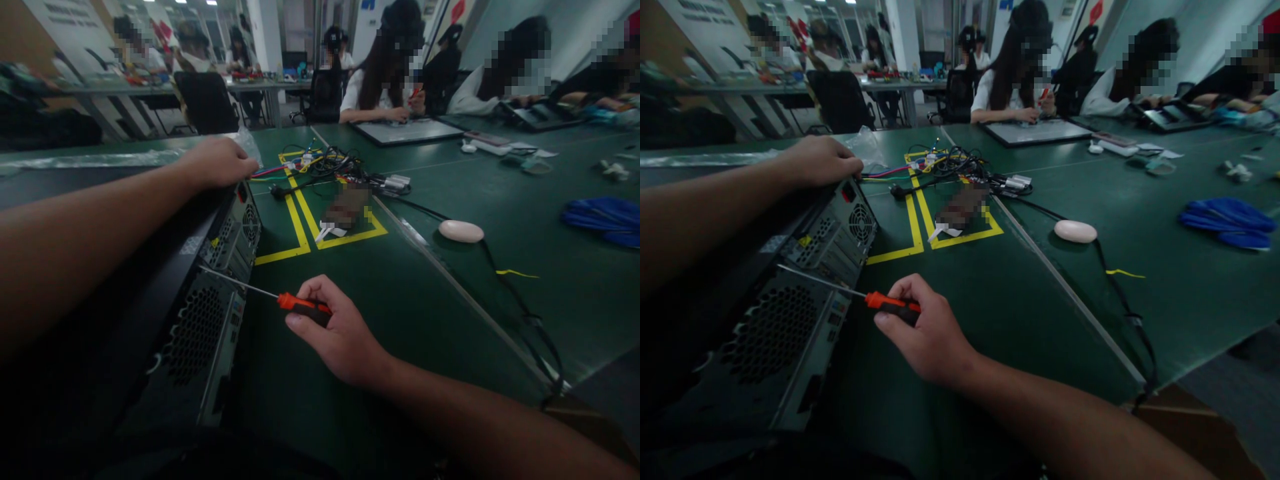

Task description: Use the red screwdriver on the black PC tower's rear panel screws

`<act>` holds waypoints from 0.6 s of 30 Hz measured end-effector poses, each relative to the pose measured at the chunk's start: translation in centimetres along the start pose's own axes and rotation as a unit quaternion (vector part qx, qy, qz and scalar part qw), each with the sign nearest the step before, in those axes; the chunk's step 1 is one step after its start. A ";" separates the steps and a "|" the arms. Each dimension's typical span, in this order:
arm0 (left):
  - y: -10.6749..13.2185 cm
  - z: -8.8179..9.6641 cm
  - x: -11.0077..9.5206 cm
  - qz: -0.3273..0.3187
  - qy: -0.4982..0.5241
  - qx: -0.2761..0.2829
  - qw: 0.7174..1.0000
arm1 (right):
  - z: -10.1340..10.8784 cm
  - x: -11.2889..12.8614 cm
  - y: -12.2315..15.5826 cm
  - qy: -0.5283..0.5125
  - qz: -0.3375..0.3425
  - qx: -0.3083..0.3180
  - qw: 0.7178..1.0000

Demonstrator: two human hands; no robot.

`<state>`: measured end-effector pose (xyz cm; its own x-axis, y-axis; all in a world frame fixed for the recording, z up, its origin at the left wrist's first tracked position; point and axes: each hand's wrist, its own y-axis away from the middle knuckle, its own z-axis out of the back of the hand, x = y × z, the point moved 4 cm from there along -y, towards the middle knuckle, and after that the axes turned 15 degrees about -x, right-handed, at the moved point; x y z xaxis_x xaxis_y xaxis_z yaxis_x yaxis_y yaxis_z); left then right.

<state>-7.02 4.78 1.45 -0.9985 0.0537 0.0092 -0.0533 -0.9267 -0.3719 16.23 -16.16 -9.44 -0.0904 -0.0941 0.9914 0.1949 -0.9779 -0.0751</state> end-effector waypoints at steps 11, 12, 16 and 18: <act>-0.1 0.0 0.0 -0.009 0.002 0.007 1.000 | 0.0 0.0 0.1 -0.002 -0.001 -0.002 1.000; 0.0 0.0 -0.1 -0.010 -0.001 0.006 1.000 | 0.0 0.0 0.1 -0.001 -0.002 -0.004 1.000; 0.2 0.2 -0.3 -0.007 -0.002 0.007 1.000 | 0.0 -0.1 0.1 0.000 0.001 -0.011 1.000; 0.3 0.2 -0.4 -0.001 0.003 0.012 1.000 | 0.0 -0.1 0.1 -0.004 0.002 -0.013 1.000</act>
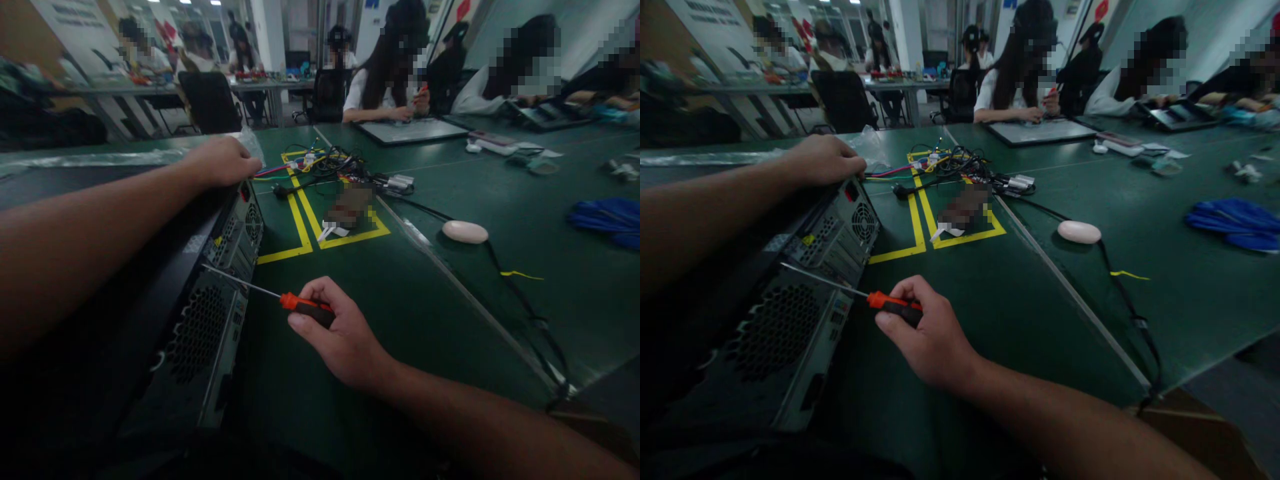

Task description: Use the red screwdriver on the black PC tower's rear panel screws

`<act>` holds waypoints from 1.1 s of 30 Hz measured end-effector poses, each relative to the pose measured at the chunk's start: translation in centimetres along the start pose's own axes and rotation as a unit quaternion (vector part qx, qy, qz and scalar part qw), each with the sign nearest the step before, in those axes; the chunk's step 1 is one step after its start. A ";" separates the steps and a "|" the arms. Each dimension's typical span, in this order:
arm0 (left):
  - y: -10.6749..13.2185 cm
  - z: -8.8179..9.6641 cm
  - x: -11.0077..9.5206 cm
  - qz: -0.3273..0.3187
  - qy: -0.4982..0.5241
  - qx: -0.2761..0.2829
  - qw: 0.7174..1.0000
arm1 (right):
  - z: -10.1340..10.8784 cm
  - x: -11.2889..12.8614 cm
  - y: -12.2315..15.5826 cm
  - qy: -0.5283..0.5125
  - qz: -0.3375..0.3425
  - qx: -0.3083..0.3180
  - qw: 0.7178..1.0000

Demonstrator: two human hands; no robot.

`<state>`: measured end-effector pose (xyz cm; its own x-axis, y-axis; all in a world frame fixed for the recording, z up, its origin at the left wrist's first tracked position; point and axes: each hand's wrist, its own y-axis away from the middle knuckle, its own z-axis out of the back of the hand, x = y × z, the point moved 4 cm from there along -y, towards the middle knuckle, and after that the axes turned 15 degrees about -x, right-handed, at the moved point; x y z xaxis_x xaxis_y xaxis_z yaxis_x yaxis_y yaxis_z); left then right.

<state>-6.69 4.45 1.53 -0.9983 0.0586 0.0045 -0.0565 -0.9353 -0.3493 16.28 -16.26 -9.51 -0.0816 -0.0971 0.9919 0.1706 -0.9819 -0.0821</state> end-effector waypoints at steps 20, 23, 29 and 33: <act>-0.1 -0.1 0.1 -0.002 0.004 -0.009 1.000 | 0.0 -0.1 -0.1 -0.022 -0.006 -0.007 1.000; -0.1 -0.1 0.1 -0.005 -0.004 -0.007 1.000 | 0.0 -0.2 -0.1 -0.023 -0.008 -0.004 1.000; -0.2 -0.1 0.2 -0.013 -0.012 -0.013 1.000 | 0.0 0.0 -0.1 -0.023 -0.005 -0.009 1.000; -0.3 -0.2 0.1 -0.017 -0.016 -0.008 1.000 | 0.3 0.2 -0.2 -0.025 0.000 -0.015 1.000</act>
<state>-6.82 4.82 1.43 -0.9958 0.0779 0.0472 -0.0897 -0.9276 -0.3627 16.47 -16.03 -9.29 -0.0326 -0.0899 0.9954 0.1419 -0.9863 -0.0844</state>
